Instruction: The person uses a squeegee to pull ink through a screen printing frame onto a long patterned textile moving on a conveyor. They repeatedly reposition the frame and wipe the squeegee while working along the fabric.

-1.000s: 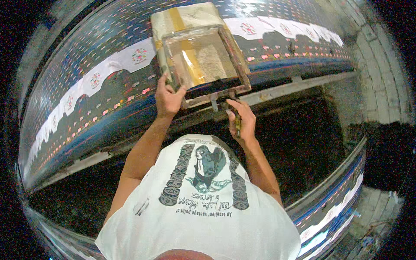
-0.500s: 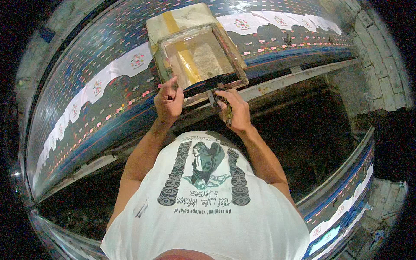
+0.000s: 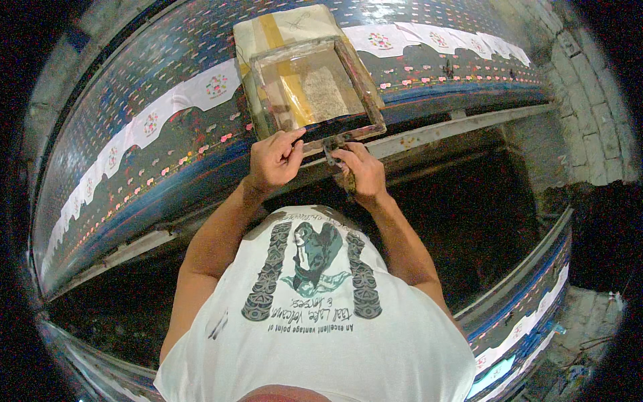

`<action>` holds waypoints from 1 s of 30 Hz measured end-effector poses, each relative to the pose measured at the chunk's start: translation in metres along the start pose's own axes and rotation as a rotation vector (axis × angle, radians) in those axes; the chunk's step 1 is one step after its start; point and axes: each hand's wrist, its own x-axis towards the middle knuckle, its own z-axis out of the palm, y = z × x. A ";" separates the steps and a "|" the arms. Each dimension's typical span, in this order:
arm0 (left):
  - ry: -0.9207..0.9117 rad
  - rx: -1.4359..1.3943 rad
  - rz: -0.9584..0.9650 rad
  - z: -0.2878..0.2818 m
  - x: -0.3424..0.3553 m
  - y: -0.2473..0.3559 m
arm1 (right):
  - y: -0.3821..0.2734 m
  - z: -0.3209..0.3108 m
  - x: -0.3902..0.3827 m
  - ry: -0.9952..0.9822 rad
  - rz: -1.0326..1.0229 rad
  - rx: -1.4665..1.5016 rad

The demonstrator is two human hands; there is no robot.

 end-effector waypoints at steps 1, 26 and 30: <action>-0.003 -0.002 -0.001 -0.001 -0.001 0.000 | -0.002 0.000 0.001 0.017 0.048 0.050; -0.730 0.223 0.247 0.054 0.043 -0.016 | -0.030 0.000 -0.068 0.099 0.468 -0.181; -0.836 0.234 0.318 0.057 0.060 -0.018 | -0.037 0.005 -0.052 0.061 0.495 -0.133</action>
